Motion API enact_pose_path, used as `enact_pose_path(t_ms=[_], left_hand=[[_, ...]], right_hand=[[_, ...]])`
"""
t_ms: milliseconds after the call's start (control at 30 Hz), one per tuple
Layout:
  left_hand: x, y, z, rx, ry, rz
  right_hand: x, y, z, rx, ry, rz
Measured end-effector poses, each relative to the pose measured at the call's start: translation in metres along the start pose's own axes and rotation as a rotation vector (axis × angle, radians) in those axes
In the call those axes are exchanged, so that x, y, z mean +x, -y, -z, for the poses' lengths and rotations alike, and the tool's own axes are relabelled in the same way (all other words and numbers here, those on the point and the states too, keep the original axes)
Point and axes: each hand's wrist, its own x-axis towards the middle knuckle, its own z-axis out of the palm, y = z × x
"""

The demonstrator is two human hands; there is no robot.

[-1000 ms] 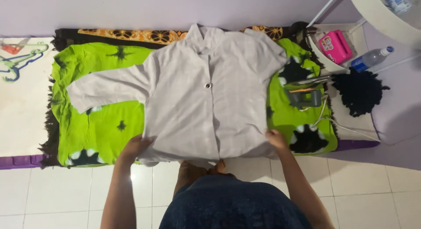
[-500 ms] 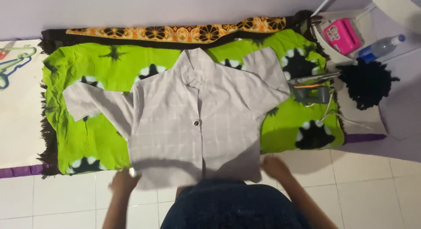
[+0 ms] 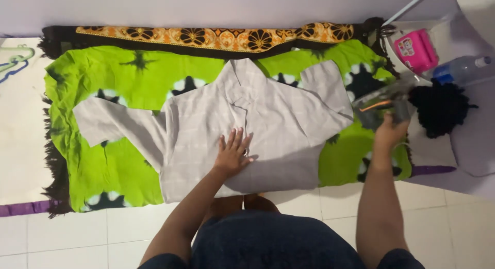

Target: Ironing and folding a shirt on a low surface.

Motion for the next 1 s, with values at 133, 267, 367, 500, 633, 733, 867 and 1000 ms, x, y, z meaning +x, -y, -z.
enact_pose_path(t_ms=[133, 267, 367, 500, 633, 733, 867, 1000], left_hand=[[0.010, 0.045, -0.024, -0.127, -0.075, -0.080], [0.023, 0.095, -0.022, -0.124, -0.400, -0.100], [0.023, 0.112, 0.000, 0.032, -0.447, 0.039], [0.021, 0.120, 0.018, 0.071, -0.359, 0.123], [0.021, 0.119, 0.026, 0.119, -0.316, 0.116], [0.017, 0.117, 0.024, 0.113, -0.258, 0.115], [0.023, 0.120, 0.028, 0.138, -0.248, 0.120], [0.024, 0.117, 0.039, 0.133, -0.170, 0.147]], right_hand=[[-0.012, 0.101, -0.020, -0.208, 0.292, -0.029], [-0.117, 0.211, -0.054, -0.725, 0.926, 0.073], [-0.190, 0.260, -0.089, -0.741, 1.153, -0.012], [-0.228, 0.248, -0.140, -0.752, 0.957, 0.054], [-0.181, 0.252, -0.214, -0.854, 0.818, -0.089], [-0.165, 0.234, -0.238, -0.822, 0.681, -0.092], [-0.192, 0.233, -0.214, -0.742, 0.687, -0.099], [-0.239, 0.263, -0.162, -0.813, 0.808, -0.254]])
